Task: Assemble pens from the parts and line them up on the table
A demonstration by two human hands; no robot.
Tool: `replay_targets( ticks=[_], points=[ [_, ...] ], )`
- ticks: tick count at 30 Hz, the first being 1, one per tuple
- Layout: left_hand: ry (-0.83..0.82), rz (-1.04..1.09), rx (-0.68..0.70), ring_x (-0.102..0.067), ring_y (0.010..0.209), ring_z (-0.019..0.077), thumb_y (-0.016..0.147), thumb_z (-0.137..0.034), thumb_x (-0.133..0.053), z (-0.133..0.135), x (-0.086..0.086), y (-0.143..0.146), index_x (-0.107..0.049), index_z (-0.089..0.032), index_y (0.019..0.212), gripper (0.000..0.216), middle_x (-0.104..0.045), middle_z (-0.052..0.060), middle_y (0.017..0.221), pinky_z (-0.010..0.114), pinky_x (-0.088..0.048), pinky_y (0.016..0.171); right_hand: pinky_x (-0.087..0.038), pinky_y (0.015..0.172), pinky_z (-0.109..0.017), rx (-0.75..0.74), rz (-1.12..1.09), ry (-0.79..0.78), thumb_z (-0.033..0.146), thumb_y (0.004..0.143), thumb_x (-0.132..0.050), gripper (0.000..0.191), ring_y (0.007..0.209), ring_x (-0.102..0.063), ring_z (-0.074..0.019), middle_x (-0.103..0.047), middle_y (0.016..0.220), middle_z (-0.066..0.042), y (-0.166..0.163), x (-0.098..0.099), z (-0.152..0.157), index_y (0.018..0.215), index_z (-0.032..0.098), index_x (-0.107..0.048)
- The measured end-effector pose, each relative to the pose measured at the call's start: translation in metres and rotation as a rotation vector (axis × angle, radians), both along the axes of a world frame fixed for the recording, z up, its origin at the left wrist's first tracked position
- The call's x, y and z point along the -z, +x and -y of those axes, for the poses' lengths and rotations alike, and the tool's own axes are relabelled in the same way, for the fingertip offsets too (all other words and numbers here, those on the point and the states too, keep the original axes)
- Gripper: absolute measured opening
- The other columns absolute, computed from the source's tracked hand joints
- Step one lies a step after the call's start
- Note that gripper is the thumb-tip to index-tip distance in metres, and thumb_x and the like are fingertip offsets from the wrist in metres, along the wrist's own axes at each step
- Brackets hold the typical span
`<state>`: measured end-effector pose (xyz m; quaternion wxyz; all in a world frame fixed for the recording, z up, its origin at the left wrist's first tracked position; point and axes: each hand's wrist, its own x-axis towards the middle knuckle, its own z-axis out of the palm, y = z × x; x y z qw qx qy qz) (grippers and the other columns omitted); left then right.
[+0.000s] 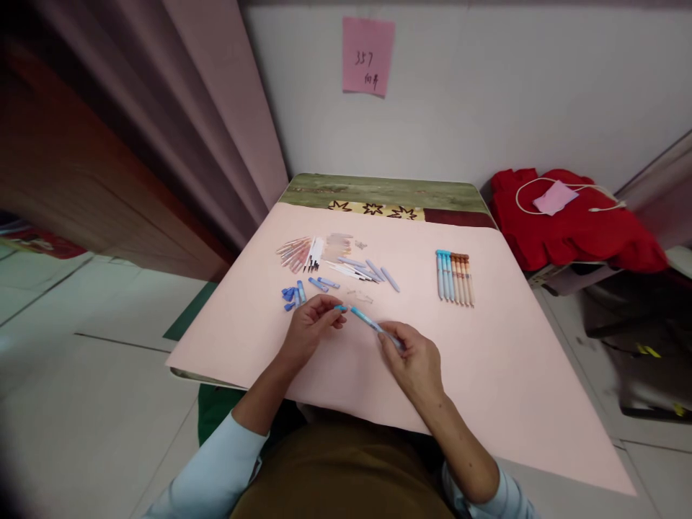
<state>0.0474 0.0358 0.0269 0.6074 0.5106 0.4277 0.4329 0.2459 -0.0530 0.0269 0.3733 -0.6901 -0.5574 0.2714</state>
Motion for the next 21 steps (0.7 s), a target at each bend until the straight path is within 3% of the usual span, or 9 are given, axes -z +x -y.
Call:
replay_targets(
  ticks=[21],
  points=[
    [0.028,0.002,-0.015,-0.064,0.065,0.0118,0.079,-0.027,-0.070,0.0037,-0.0088,-0.0079,-0.068,-0.016,0.092,0.017,-0.068,0.001,0.073,0.026,-0.053,0.068,-0.054,0.079,-0.030,-0.083,-0.016,-0.002,0.038,0.086,-0.061,0.024,0.088,-0.070,-0.0205,-0.076,0.102,-0.002,-0.0082,-0.0068,0.0054,0.103,0.028,-0.075]
  ],
)
